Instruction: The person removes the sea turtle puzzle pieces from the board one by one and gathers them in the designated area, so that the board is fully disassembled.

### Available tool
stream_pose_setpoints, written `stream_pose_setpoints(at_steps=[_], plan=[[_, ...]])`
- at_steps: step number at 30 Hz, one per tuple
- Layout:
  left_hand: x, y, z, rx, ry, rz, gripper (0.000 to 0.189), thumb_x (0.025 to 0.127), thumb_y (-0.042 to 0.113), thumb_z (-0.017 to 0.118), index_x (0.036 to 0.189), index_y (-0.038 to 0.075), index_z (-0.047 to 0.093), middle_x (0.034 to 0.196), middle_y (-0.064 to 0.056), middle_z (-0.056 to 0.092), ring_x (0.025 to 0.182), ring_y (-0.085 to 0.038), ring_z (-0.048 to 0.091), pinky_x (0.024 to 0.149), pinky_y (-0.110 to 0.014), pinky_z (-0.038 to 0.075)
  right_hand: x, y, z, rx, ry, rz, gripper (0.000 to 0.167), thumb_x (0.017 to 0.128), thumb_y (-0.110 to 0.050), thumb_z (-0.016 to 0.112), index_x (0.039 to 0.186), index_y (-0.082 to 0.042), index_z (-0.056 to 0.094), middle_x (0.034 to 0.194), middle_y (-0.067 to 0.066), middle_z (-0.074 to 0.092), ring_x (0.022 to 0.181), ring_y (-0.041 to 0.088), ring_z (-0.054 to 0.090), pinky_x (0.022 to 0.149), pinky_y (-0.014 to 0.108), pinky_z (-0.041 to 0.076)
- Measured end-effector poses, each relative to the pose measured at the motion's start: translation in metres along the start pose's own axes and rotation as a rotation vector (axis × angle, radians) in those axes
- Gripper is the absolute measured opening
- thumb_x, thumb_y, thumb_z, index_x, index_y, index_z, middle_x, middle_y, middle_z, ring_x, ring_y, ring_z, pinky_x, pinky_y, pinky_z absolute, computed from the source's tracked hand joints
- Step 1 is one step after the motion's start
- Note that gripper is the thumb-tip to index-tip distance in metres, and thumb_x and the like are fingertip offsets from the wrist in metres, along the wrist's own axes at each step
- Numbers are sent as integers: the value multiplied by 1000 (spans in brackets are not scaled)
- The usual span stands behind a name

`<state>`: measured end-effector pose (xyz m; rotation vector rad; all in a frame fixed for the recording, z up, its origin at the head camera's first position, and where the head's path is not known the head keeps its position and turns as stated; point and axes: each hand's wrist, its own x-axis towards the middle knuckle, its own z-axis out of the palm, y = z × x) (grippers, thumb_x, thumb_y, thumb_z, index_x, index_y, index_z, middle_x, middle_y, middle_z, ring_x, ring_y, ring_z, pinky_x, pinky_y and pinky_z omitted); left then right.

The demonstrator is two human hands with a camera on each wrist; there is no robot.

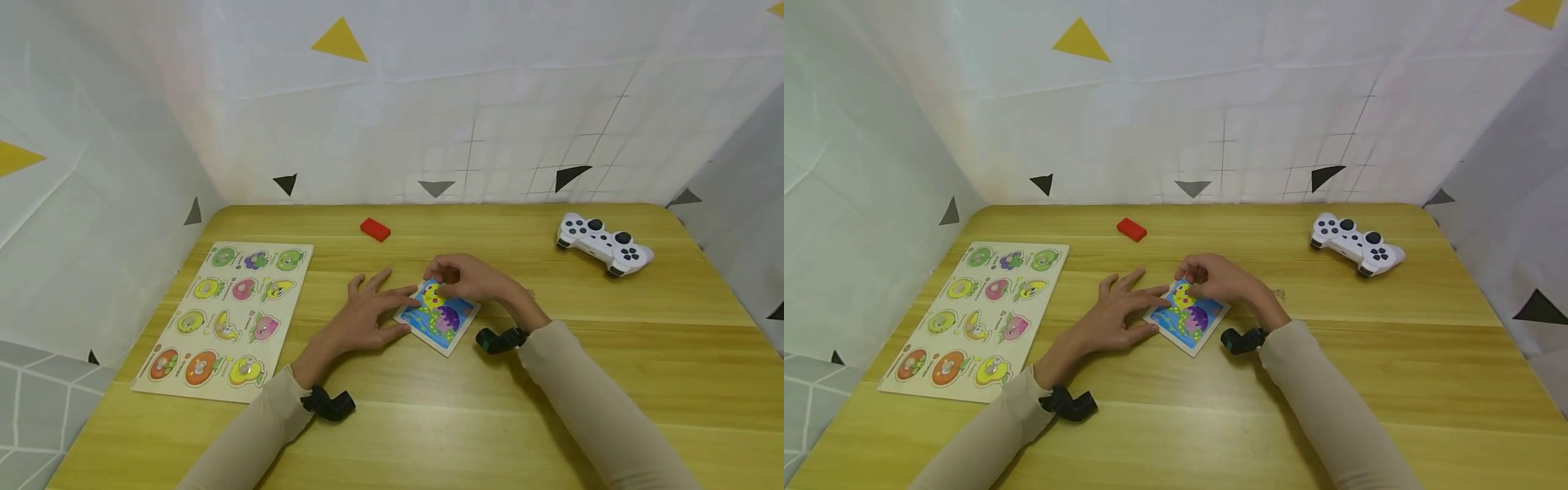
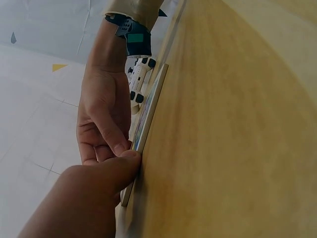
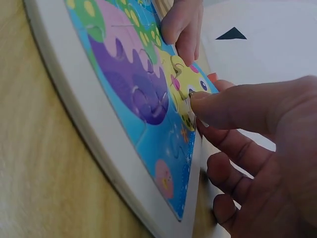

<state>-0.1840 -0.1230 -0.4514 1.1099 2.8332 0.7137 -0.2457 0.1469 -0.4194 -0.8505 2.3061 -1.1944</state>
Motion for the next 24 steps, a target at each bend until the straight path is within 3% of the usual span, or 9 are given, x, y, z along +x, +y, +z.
stream_pose_setpoints(at_steps=[12,18,24], plan=[[1,0,-2,37,-6,-2,42,95,50,64,136,37,65,157,13,48,157,-38,21,116,-68,9,0,1,-6,40,23,9,28,97,-6,66,125,-6,67,102,12,72,86,21,63,79,30,52],[0,0,-1,59,13,4,42,94,52,65,133,38,66,156,13,50,156,-37,24,116,-66,11,3,6,-13,9,92,29,30,97,-9,67,127,-7,68,102,12,76,90,22,67,83,32,51],[0,-1,1,48,34,26,41,92,56,67,128,37,68,157,11,48,155,-38,26,114,-66,14,7,17,-25,-23,162,85,31,100,-11,63,131,-8,68,106,14,74,88,22,63,76,31,48]])
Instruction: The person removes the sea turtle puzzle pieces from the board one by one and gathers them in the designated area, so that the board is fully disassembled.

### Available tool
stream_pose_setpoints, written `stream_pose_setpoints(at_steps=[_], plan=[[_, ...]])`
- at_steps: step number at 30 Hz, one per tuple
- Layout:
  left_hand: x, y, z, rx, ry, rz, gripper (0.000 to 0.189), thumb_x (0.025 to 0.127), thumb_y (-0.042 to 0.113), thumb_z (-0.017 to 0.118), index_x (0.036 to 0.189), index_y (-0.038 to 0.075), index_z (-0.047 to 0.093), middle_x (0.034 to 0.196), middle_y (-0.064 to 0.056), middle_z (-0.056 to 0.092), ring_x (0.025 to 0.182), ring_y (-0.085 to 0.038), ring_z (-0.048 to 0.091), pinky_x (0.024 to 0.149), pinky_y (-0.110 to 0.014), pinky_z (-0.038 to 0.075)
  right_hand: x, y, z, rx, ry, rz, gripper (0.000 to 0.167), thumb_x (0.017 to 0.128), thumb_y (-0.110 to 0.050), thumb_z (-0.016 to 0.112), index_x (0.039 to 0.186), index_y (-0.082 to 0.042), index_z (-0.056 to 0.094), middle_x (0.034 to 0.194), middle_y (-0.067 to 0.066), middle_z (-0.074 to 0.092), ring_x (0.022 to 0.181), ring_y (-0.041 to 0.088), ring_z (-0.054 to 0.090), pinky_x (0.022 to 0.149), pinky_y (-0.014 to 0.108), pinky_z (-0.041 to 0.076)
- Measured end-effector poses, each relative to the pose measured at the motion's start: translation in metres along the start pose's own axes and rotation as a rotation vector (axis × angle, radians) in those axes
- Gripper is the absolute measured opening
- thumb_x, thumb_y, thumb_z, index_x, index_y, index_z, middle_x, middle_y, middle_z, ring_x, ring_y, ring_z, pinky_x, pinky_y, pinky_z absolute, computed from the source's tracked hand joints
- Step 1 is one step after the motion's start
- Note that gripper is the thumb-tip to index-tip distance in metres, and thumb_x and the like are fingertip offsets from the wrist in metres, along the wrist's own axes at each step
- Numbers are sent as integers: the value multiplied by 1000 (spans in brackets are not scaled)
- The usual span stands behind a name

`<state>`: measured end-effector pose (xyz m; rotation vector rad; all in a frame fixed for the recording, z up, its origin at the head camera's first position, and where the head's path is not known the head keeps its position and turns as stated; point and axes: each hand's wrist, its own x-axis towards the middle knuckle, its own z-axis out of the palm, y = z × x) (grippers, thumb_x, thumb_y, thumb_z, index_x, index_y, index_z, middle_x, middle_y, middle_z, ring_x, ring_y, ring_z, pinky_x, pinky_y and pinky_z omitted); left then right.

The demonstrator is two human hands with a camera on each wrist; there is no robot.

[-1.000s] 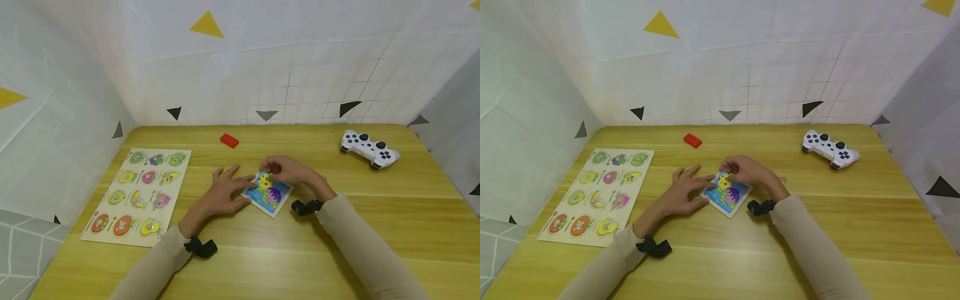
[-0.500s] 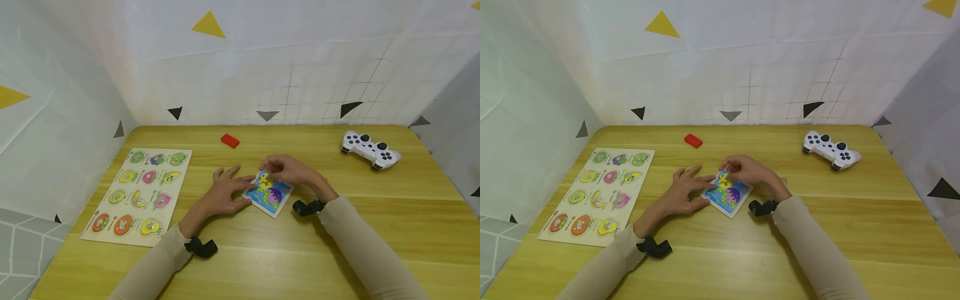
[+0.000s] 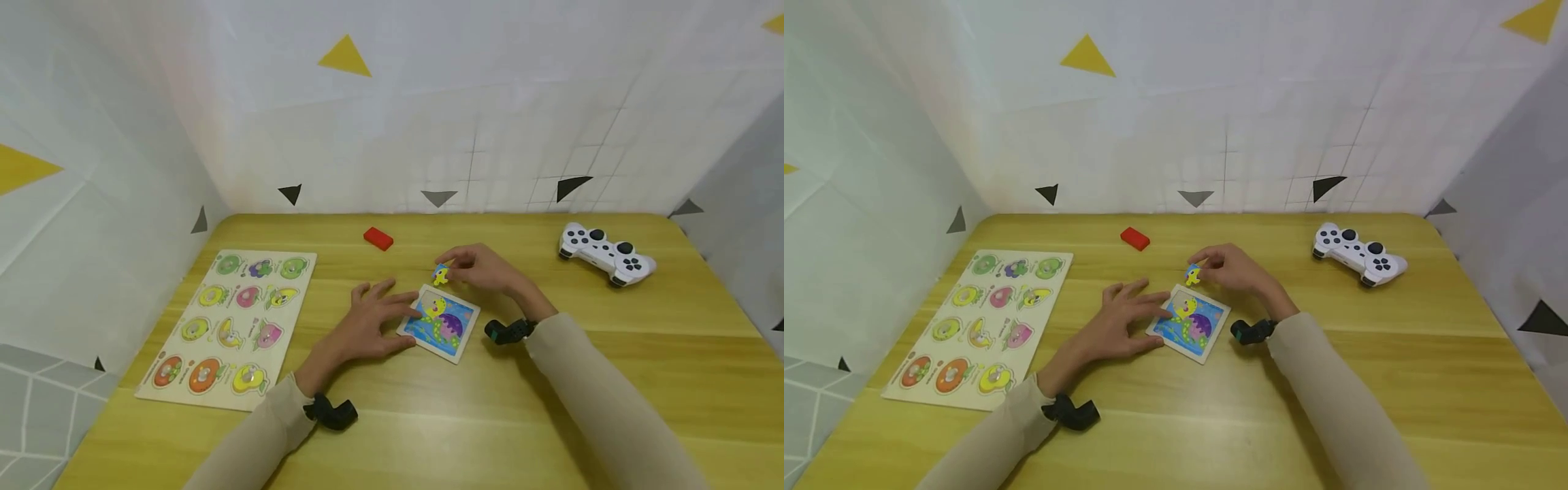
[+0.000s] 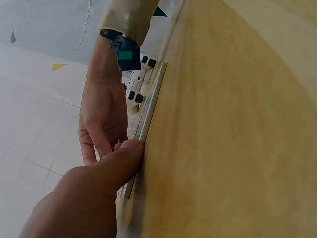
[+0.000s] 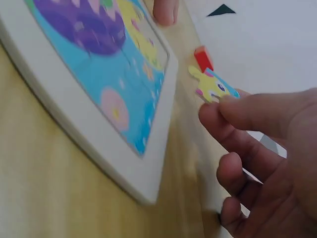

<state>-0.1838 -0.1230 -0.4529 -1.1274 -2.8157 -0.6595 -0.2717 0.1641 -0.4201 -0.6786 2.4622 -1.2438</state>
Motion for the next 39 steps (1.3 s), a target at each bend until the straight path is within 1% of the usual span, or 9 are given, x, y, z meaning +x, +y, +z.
stream_pose_setpoints(at_steps=[3,7,11,13,16,20,25,31,39], plan=[[-1,-1,3,0,5,6,41,91,58,67,126,38,68,159,11,46,155,-39,26,114,-66,15,5,4,-4,-42,11,21,32,101,-12,60,133,-9,67,109,15,72,85,23,58,74,32,46],[-1,-2,4,-8,11,11,40,89,59,69,123,37,68,160,9,46,155,-39,26,113,-66,16,13,4,-10,-109,-8,34,33,102,-10,57,134,-8,67,114,15,71,86,22,54,75,33,44],[-1,-3,2,-13,25,15,40,88,59,70,119,36,67,160,5,46,154,-40,27,113,-67,16,18,-2,-13,-140,-39,71,35,103,-13,56,136,-7,64,114,14,68,89,23,53,78,33,44],[0,-3,1,-11,24,11,40,88,60,70,119,36,67,160,4,46,154,-40,27,114,-67,16,19,-3,-14,-149,-52,78,37,102,-16,59,137,-7,63,115,14,67,94,24,54,82,34,45],[0,-4,0,-12,11,-7,40,88,63,67,119,37,66,161,4,44,156,-38,24,115,-66,15,20,-2,-14,-158,-65,52,40,98,-15,66,136,-4,63,114,13,68,98,24,57,88,36,47],[0,-4,-1,-8,-2,-25,41,89,65,63,120,38,66,163,5,42,157,-36,22,116,-66,13,21,0,-14,-164,-62,12,41,94,-12,71,133,-3,65,106,12,70,95,23,61,87,36,50],[-1,-5,-1,-5,-9,-29,40,91,63,60,121,38,66,162,6,42,156,-36,23,116,-66,13,22,3,-12,-182,-33,-23,38,94,-12,73,130,-4,68,102,11,70,91,22,62,84,35,51],[-1,-3,-1,-20,-22,-37,40,93,62,57,122,37,66,163,6,41,157,-36,22,117,-65,12,29,11,-11,-229,20,-47,36,94,-16,74,129,-7,70,107,12,65,98,25,60,87,38,50],[-1,0,0,-28,-32,-31,40,93,62,56,123,37,65,163,7,40,157,-35,22,117,-65,13,42,23,-13,-206,71,-81,37,94,-15,74,129,-7,69,108,12,64,95,26,60,86,38,49]])
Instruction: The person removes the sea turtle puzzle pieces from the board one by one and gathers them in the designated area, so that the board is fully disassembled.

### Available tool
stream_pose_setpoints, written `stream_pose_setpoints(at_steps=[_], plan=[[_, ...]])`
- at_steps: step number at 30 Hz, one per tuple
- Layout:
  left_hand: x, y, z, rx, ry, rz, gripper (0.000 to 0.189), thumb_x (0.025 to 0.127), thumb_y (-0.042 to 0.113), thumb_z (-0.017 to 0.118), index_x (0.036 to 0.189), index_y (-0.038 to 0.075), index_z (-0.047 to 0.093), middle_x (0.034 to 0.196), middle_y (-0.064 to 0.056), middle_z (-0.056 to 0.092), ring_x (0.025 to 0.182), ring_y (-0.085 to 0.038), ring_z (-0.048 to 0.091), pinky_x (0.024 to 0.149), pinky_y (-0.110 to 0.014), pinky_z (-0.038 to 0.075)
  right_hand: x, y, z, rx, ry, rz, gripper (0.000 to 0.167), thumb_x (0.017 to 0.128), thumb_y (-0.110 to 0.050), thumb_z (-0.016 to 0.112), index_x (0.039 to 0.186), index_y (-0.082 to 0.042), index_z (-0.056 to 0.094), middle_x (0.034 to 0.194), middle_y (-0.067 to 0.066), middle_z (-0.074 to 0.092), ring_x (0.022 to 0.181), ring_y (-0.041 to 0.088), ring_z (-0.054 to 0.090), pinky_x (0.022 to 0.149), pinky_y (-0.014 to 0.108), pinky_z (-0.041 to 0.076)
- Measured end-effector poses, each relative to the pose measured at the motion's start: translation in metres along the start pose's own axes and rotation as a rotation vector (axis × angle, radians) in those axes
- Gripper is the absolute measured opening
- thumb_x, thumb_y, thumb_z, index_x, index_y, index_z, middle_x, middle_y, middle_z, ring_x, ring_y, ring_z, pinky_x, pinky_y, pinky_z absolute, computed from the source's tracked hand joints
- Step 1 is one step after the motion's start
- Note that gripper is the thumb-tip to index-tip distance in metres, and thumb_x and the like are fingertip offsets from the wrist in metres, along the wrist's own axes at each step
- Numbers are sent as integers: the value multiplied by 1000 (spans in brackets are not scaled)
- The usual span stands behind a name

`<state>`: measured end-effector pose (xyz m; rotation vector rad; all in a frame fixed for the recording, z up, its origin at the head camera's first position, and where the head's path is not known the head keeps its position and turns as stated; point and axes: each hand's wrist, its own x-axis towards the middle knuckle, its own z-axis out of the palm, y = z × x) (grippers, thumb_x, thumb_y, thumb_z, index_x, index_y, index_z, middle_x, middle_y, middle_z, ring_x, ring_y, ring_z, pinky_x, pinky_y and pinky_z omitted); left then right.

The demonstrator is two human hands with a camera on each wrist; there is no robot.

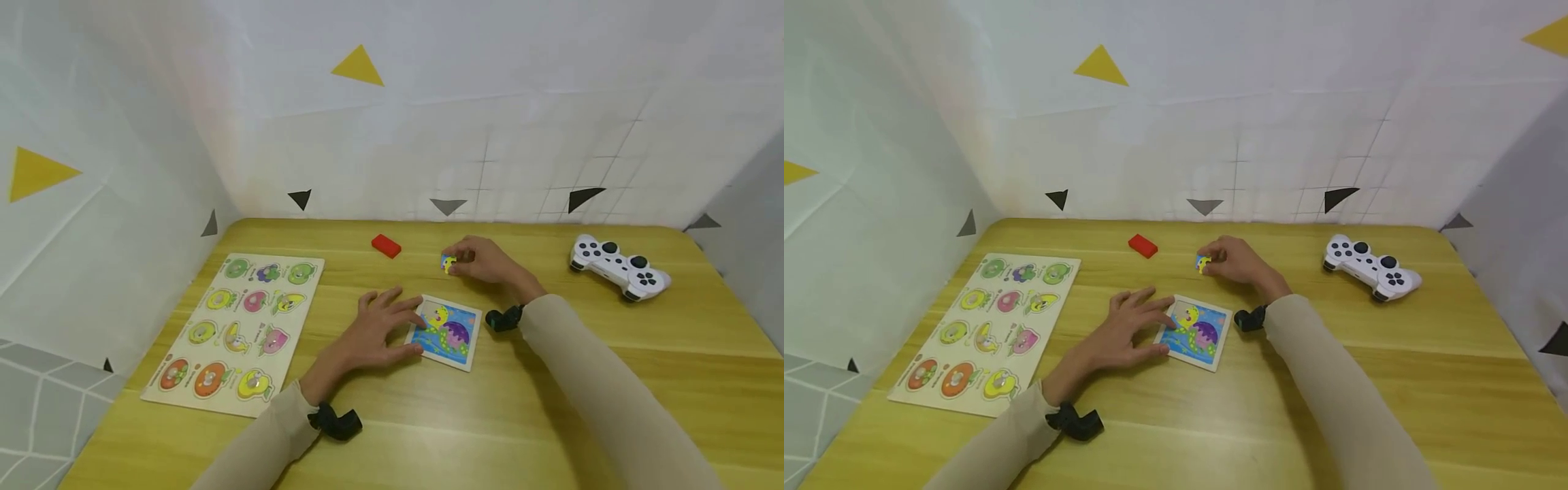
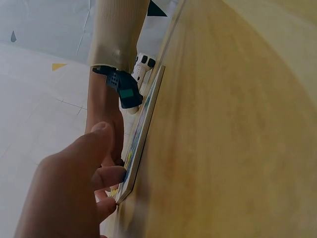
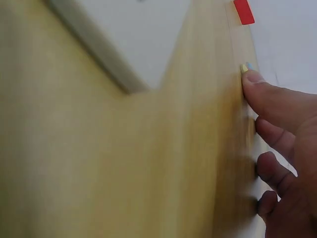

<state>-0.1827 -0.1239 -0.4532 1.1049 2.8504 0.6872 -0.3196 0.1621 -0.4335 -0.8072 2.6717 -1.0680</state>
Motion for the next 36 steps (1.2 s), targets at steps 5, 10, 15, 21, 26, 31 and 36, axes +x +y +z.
stream_pose_setpoints(at_steps=[5,10,15,21,26,31,36], plan=[[0,2,2,-13,-14,-1,40,94,63,55,123,38,65,164,8,40,157,-35,20,117,-65,11,7,7,1,33,15,30,33,94,-17,75,126,-10,69,113,13,65,99,28,61,90,43,50],[-2,3,4,-21,-9,7,39,94,62,55,123,37,66,163,7,41,157,-36,21,117,-66,11,13,10,3,38,16,10,33,94,-16,75,125,-8,70,113,16,66,102,31,63,94,50,52],[-5,3,5,-17,-7,12,38,94,61,54,123,38,65,162,8,42,157,-36,22,117,-66,12,20,12,7,10,11,9,33,94,-19,75,126,-10,72,111,13,70,103,30,65,93,49,53],[-5,2,5,-22,-2,13,39,94,61,54,123,38,65,162,8,42,157,-35,22,117,-66,12,27,10,8,-41,25,32,34,94,-23,74,127,-15,72,114,12,72,104,30,64,96,54,44],[-4,1,4,-14,5,20,37,94,58,54,123,37,65,163,8,41,157,-36,22,116,-67,13,32,9,8,-67,44,65,33,95,-26,73,127,-20,73,112,12,71,104,29,62,99,63,27],[-3,-1,3,2,6,26,35,94,51,54,124,37,64,163,9,40,157,-37,21,116,-67,13,35,7,8,-77,50,86,32,96,-28,72,127,-22,73,109,10,70,102,27,60,97,61,25],[-1,-1,2,0,10,23,34,94,50,56,124,37,65,163,9,40,157,-37,21,116,-66,12,39,6,7,-88,50,88,33,96,-29,71,128,-23,73,103,10,70,98,27,58,97,61,25]])
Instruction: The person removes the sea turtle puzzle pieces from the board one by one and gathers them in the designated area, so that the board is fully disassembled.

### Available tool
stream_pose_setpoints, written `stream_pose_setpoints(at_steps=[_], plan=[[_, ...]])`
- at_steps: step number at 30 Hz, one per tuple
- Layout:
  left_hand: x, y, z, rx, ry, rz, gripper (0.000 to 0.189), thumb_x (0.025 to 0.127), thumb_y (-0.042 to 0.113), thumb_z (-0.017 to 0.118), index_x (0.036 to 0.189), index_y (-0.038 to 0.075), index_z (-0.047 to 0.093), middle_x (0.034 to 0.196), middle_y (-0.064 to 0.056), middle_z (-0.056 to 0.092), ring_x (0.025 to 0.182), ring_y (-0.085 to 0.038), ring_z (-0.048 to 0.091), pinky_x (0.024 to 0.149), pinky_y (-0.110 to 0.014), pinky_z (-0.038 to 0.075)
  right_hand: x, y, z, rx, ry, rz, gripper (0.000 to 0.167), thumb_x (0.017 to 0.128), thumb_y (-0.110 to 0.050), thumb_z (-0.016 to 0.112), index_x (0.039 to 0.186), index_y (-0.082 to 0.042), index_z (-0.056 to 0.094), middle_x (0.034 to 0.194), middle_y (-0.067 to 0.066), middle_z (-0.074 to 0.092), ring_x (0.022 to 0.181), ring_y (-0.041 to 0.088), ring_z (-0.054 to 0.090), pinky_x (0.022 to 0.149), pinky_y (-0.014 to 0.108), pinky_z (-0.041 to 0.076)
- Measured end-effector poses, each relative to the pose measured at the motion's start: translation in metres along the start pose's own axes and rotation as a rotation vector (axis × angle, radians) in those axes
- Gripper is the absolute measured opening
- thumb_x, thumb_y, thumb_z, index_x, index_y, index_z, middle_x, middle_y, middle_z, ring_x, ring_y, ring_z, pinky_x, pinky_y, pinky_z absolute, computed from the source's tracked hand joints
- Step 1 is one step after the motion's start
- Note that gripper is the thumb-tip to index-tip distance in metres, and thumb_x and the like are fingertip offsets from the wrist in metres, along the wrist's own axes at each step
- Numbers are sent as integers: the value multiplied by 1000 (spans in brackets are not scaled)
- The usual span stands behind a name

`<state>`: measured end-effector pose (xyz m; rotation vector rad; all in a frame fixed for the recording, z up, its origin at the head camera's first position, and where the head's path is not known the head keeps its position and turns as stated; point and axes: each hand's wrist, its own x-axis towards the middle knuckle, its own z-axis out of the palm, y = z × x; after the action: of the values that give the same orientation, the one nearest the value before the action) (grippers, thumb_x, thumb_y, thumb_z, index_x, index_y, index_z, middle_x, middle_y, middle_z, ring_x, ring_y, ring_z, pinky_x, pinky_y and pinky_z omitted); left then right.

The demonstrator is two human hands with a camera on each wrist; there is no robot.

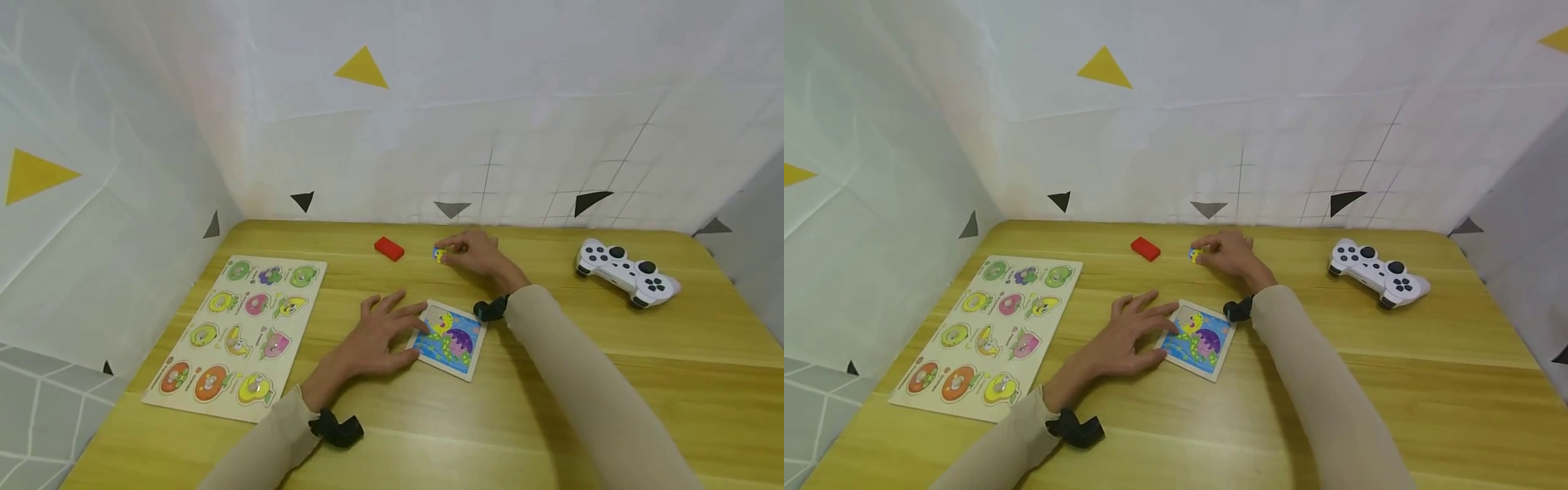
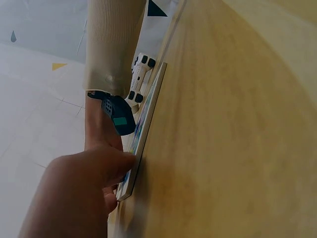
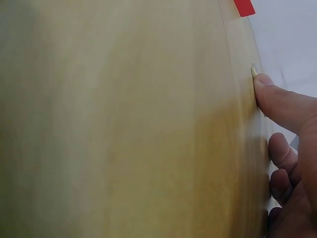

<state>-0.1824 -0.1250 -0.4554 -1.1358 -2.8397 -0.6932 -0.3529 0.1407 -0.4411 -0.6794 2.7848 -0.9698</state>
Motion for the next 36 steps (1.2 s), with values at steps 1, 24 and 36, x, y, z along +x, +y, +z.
stream_pose_setpoints(at_steps=[1,24,36], plan=[[0,0,0,0,2,2,34,94,51,56,123,37,65,163,9,41,157,-37,21,116,-66,13,0,0,0,0,1,1,33,96,-30,71,129,-23,72,102,10,70,98,27,57,98,62,24],[4,3,3,56,39,-8,37,91,60,66,119,35,65,153,-3,48,153,-37,28,116,-63,18,-76,-2,-4,431,-63,-114,32,103,-19,62,132,-8,67,119,16,67,97,19,61,82,26,51],[3,5,5,68,32,-8,42,90,61,68,121,33,63,165,-6,37,155,-40,24,114,-64,18,-103,-29,4,172,-175,-244,24,95,-15,72,118,-20,76,119,2,68,108,21,56,91,40,45]])
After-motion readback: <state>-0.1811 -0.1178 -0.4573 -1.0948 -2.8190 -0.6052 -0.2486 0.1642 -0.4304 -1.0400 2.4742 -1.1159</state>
